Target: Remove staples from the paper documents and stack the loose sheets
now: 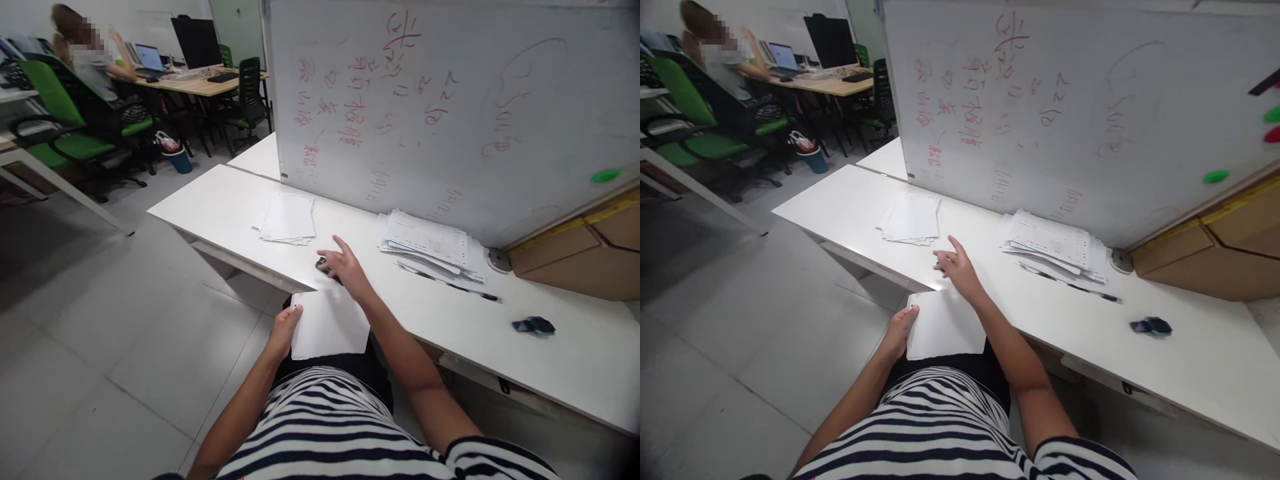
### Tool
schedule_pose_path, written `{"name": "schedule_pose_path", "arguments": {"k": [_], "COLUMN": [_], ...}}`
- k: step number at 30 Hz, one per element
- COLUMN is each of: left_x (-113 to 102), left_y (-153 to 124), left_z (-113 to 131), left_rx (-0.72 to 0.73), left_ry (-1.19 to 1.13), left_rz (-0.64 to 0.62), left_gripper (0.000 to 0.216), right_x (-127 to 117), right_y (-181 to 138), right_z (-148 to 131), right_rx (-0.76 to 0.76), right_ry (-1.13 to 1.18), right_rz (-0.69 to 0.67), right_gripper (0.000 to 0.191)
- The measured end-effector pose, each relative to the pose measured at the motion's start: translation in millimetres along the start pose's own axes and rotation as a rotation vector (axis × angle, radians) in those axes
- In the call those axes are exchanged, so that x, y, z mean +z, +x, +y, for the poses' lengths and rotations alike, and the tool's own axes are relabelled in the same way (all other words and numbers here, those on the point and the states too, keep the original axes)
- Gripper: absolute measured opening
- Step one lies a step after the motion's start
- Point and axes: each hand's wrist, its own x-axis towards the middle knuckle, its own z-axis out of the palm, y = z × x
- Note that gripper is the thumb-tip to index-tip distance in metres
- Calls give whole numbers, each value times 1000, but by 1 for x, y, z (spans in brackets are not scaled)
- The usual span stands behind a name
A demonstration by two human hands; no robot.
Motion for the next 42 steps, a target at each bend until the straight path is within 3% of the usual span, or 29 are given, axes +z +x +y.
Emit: {"name": "schedule_pose_path", "arguments": {"k": [2,5,8,10,13,15,18,20,26,29,35,39,42], "left_x": [10,37,73,96,126,143,161,167,157,150,143,141,139], "left_y": [-4,-17,-28,-28,-13,4,31,43,45,45,50,48,48], "left_z": [11,36,61,71,74,68,50,36,11,17,22,22,24], "left_rx": [128,365,433,413,481,591,695,707,694,732,633,811,762], "left_ry": [256,545,595,584,560,537,511,540,605,665,919,888,862], "left_rz": [-75,-310,-561,-688,-770,-689,-459,-376,-271,-373,-498,-619,-612], "left_gripper": [31,17,16,20,21,22,28,32,23,28,41,40,40], "right_x": [-27,-63,-84,-91,-100,-111,-131,-142,-146,-148,-153,-145,-143], "right_y": [-53,-120,-168,-189,-200,-198,-182,-168,-139,-133,-124,-129,-134], "right_z": [18,65,109,120,105,82,53,48,63,66,85,83,77], "right_rx": [-193,-253,-215,-196,-230,-238,-215,-230,-136,-187,-265,-218,-208], "right_ry": [-128,-200,-230,-184,-66,-55,-259,-405,-455,-538,-773,-592,-353], "right_rz": [305,782,952,946,854,811,930,969,937,918,812,866,904], "right_gripper": [60,64,69,74,78,68,47,43,43,42,40,44,49]}}
